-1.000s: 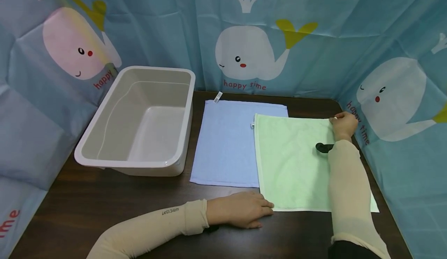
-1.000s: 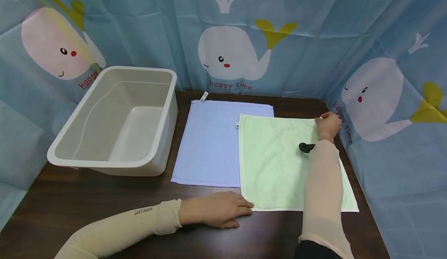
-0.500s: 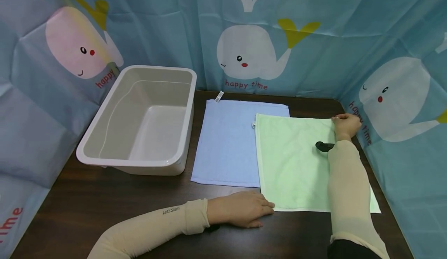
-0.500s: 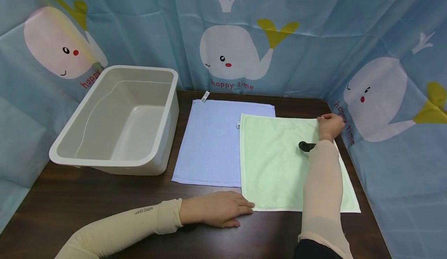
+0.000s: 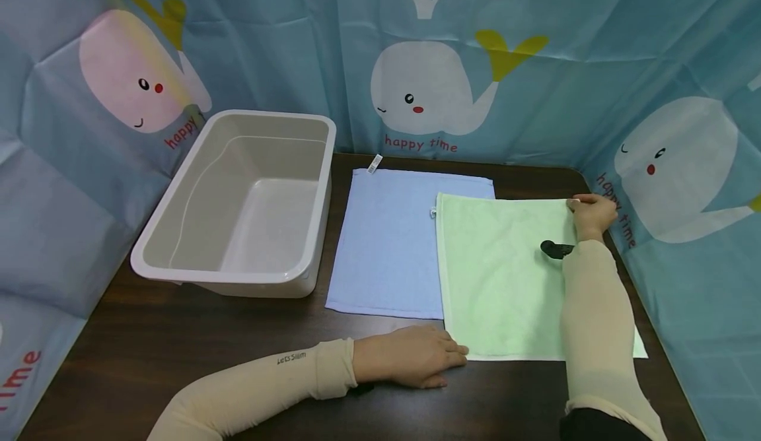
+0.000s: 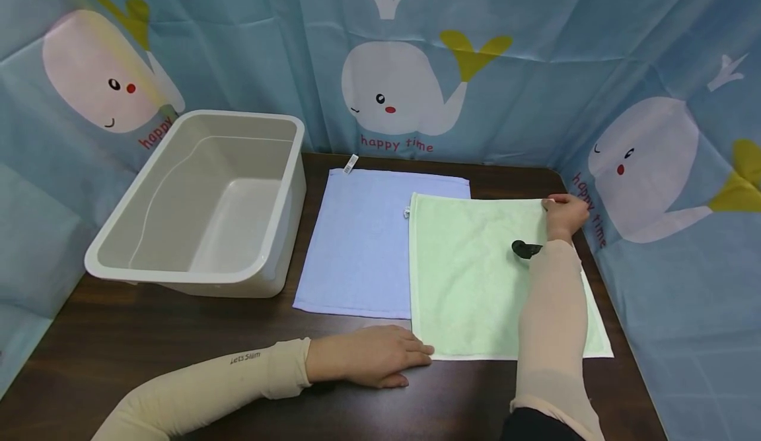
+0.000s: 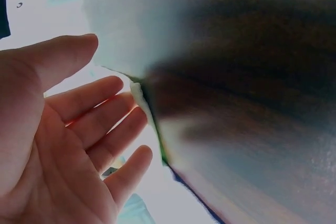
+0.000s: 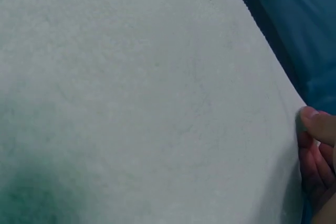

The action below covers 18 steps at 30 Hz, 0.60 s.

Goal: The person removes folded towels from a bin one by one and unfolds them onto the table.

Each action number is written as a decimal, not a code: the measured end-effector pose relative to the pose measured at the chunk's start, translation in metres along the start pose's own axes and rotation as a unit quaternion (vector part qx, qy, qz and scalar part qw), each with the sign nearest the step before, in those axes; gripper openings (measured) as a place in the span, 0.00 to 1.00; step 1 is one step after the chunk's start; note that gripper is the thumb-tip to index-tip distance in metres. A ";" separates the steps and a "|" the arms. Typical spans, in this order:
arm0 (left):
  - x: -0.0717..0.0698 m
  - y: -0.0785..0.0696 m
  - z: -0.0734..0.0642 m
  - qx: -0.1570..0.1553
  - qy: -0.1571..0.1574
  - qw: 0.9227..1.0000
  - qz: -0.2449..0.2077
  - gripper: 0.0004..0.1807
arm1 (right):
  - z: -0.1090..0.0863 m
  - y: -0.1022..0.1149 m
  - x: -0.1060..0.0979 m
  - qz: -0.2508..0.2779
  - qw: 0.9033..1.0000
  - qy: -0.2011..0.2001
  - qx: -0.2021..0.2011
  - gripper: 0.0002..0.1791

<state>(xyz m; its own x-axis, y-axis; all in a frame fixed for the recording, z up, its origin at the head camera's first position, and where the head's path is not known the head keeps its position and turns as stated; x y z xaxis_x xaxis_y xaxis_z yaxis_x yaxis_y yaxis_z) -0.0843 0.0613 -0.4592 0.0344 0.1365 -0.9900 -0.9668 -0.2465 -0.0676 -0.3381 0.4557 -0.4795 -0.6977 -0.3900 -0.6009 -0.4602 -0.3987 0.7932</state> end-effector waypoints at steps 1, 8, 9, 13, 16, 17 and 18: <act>0.000 0.000 0.000 0.001 0.000 1.000 0.001 0.26 | 0.000 0.000 0.000 0.000 1.000 0.002 -0.003 0.15; -0.002 0.001 -0.001 0.000 0.002 1.000 0.006 0.26 | 0.003 -0.005 0.002 0.000 1.000 0.005 -0.024 0.24; -0.001 0.000 -0.001 0.000 0.001 1.000 0.007 0.26 | 0.003 -0.006 0.002 0.001 1.000 0.005 -0.025 0.24; 0.000 0.000 -0.001 0.001 -0.002 1.000 0.003 0.26 | 0.003 -0.012 0.001 0.019 0.999 0.007 -0.026 0.17; 0.000 -0.001 -0.001 0.000 -0.001 1.000 0.000 0.26 | 0.003 -0.015 0.000 0.029 0.999 0.019 -0.033 0.13; 0.000 -0.001 -0.002 0.000 -0.001 1.000 0.000 0.26 | 0.003 -0.015 0.000 0.030 0.998 0.025 -0.039 0.12; -0.001 -0.001 -0.002 0.000 -0.001 1.000 0.001 0.26 | 0.003 -0.015 0.000 0.025 0.998 0.035 -0.047 0.11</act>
<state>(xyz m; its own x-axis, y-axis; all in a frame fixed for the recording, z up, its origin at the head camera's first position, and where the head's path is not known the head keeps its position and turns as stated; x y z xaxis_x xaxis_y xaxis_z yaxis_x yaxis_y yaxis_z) -0.0826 0.0596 -0.4587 0.0324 0.1372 -0.9900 -0.9669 -0.2466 -0.0658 -0.3331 0.4644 -0.4912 -0.6764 -0.4672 -0.5694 -0.3699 -0.4529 0.8112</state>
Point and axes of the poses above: each hand's wrist, its own z-axis towards the middle knuckle, its own x-axis out of the palm, y = z × x, the point moved 4 cm from there along z, towards the middle knuckle, and after that the axes turned 15 degrees about -y, right-handed, at the moved point
